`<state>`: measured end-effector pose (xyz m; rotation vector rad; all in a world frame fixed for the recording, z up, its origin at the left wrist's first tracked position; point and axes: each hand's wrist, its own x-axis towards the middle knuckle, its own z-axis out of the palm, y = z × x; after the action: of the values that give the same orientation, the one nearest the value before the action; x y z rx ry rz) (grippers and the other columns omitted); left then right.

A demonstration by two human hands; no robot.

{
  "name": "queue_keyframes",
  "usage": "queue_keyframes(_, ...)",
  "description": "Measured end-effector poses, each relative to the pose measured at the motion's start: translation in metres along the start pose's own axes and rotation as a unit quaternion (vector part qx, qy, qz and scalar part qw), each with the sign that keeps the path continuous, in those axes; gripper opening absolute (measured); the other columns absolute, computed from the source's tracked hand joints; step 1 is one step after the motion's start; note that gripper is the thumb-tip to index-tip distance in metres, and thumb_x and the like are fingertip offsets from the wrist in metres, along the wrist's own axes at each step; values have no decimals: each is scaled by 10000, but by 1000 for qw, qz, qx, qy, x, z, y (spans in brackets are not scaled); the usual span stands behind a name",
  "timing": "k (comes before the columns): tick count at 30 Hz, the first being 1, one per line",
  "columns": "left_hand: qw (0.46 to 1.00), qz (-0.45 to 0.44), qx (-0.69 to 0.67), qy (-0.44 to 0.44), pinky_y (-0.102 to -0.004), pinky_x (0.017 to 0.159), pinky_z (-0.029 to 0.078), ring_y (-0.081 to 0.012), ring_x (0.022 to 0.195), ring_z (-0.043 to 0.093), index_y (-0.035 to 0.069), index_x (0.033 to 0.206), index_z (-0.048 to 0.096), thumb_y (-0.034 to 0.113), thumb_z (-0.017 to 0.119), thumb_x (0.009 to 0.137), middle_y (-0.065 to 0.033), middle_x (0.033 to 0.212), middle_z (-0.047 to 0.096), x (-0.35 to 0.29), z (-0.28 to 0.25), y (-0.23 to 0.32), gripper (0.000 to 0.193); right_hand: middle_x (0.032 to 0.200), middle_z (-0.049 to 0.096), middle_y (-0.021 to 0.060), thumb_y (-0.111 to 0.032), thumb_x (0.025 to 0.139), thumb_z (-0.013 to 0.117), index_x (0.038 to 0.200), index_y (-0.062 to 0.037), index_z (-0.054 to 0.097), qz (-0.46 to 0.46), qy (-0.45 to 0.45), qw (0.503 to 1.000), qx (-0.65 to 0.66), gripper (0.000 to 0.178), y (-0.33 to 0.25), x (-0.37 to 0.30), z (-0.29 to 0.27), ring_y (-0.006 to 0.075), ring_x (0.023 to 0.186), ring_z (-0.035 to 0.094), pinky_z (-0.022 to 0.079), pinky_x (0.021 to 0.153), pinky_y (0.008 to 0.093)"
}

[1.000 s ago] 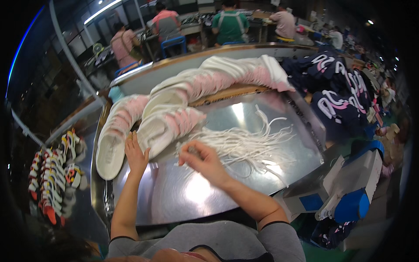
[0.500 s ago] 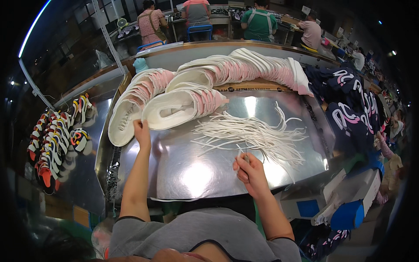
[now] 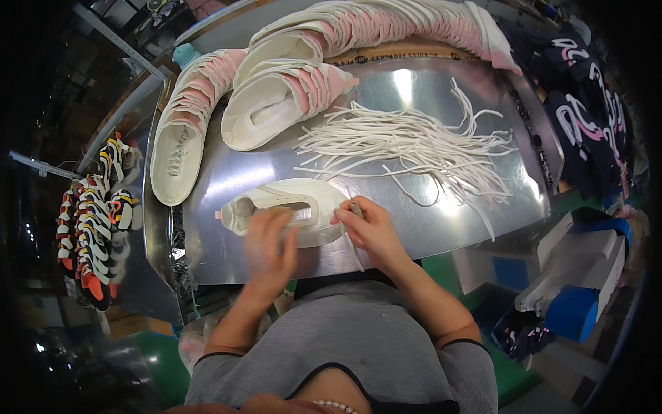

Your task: The person laces a white shoe upper by threading a long white lace through several eyelets using their hands. The person pulls the lace through and repeats the action for multiple eyelets on the same shoe upper, then moves it aside to begin another.

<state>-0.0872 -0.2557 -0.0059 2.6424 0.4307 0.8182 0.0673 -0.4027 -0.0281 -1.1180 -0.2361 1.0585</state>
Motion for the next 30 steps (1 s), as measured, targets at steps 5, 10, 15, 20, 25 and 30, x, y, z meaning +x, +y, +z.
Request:
queue_keyframes(5, 965, -72, 97, -235, -415, 842, 506, -327, 930, 636, -8, 1099, 655, 268, 657, 943, -152, 1034, 681, 6, -46, -55, 317, 884, 693, 44, -164, 948, 664, 1081, -28, 607, 30, -29, 999, -24, 198, 18, 34, 23, 32, 604, 491, 351, 520, 190)
queue_keyframes(10, 587, -535, -378, -476, -406, 969, 496, -295, 1137, 624, -18, 1267, 603, 542, 466, 1032, -169, 1253, 651, 51, -14, -89, 623, 874, 685, 55, -145, 948, 661, 1143, -33, 551, 2, 31, 993, -117, 250, 32, 45, 33, 40, 627, 522, 397, 560, 182)
queue_keyframes(15, 601, -426, -568, -367, -394, 1198, 301, -266, 1462, 335, -54, 1519, 299, 561, 424, 1035, -191, 1561, 354, 29, 9, -67, 792, 873, 722, 93, -93, 919, 682, 1097, -22, 536, -71, 50, 985, -151, 241, 35, 48, 29, 113, 772, 683, 520, 710, 247)
queue_keyframes(20, 550, -449, -680, -184, -331, 1057, 441, -189, 1188, 572, -2, 1373, 518, 330, 576, 1037, -103, 1324, 594, 19, 25, -41, 477, 866, 737, 105, -72, 901, 694, 1061, -21, 523, -102, 19, 985, -139, 240, 26, 34, 36, 139, 797, 706, 528, 718, 273)
queue_keyframes(25, 673, -445, -581, -102, -265, 833, 516, -117, 898, 633, 21, 1137, 666, 200, 621, 1009, -42, 1031, 691, 14, 16, -14, 225, 893, 729, 127, -115, 907, 704, 1073, -16, 516, -97, -18, 966, -238, 269, 8, 26, 35, 183, 804, 713, 520, 720, 290)
queue_keyframes(30, 757, -413, -502, -65, -244, 718, 520, -88, 832, 634, 35, 1060, 710, 209, 652, 991, -22, 932, 699, 7, 15, -6, 195, 863, 715, 142, -116, 949, 659, 1075, -9, 544, -195, -18, 933, -303, 202, 8, 3, 28, 244, 772, 711, 528, 709, 322)
